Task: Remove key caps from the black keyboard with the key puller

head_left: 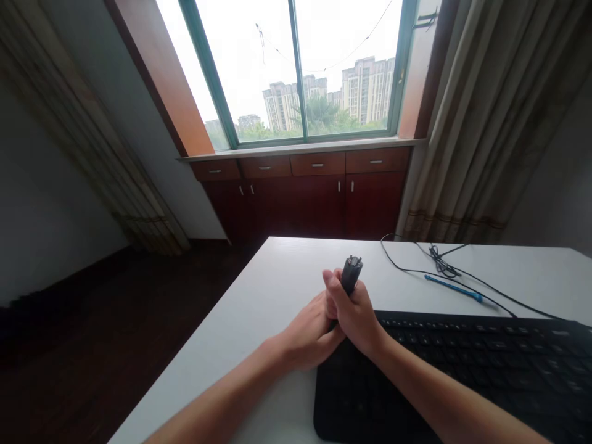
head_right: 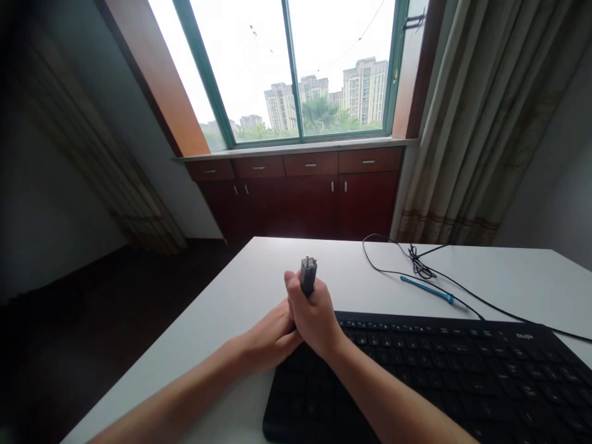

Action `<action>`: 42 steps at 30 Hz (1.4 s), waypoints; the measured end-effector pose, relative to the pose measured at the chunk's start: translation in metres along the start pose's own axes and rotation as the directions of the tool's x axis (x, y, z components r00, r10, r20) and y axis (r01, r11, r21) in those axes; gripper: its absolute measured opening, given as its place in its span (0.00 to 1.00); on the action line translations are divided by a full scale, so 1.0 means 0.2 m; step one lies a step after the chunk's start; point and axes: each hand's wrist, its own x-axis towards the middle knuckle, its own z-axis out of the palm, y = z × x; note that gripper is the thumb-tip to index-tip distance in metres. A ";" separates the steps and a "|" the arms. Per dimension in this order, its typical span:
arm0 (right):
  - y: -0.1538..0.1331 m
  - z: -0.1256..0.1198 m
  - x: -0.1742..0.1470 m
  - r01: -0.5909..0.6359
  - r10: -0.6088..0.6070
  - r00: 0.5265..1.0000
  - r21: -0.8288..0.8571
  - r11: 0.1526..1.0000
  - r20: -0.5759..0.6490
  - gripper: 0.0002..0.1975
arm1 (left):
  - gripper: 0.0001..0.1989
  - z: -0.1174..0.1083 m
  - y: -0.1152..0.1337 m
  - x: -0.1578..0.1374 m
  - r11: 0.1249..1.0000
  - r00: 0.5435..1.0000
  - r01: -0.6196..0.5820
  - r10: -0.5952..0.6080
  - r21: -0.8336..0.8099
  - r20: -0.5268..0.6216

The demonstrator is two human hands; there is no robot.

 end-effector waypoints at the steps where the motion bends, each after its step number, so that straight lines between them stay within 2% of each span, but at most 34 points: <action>1: 0.00 0.00 0.00 0.001 -0.001 1.000 0.006 1.000 0.009 0.23 | 0.21 0.00 0.00 0.00 1.000 1.000 -0.008 0.008 -0.004 0.008; 7: -0.01 0.02 0.00 0.020 -0.019 1.000 0.075 0.997 -0.007 0.25 | 0.21 -0.02 -0.01 0.00 0.998 0.997 -0.053 0.054 -0.024 0.061; 11: -0.03 0.03 0.01 0.008 -0.004 0.999 0.133 0.991 -0.035 0.27 | 0.21 -0.02 -0.01 0.00 0.995 0.994 -0.098 0.099 -0.023 0.041; 15: -0.04 0.03 0.01 -0.014 0.021 0.999 0.153 0.988 -0.047 0.27 | 0.18 -0.04 -0.05 0.01 0.982 0.985 -0.168 0.163 0.083 0.057; 19: -0.05 0.02 0.03 -0.006 0.032 0.990 0.188 0.982 -0.137 0.27 | 0.17 -0.12 -0.10 0.00 0.964 0.986 -0.160 0.147 0.211 0.077; 25: -0.11 0.00 0.07 0.017 0.059 0.945 0.229 0.973 -0.321 0.26 | 0.18 -0.24 -0.13 -0.02 0.976 0.988 -0.141 0.129 0.164 0.082; 29: -0.18 -0.01 0.09 -0.014 0.102 0.925 0.234 0.972 -0.367 0.24 | 0.12 -0.25 -0.13 -0.01 0.975 0.984 -0.167 0.157 0.143 0.081; 32: -0.23 -0.01 0.10 -0.083 0.158 0.928 0.227 0.970 -0.338 0.23 | 0.09 -0.24 -0.13 -0.01 0.972 0.979 -0.201 0.198 0.122 0.042; 36: -0.28 -0.02 0.11 -0.195 0.237 0.943 0.188 0.963 -0.234 0.23 | 0.10 -0.25 -0.13 0.00 0.987 0.987 -0.158 0.157 0.017 0.036; 42: -0.32 -0.06 0.12 -0.299 0.305 0.947 0.076 0.951 -0.101 0.22 | 0.14 -0.27 -0.19 0.00 0.990 0.999 -0.046 0.048 0.134 -0.017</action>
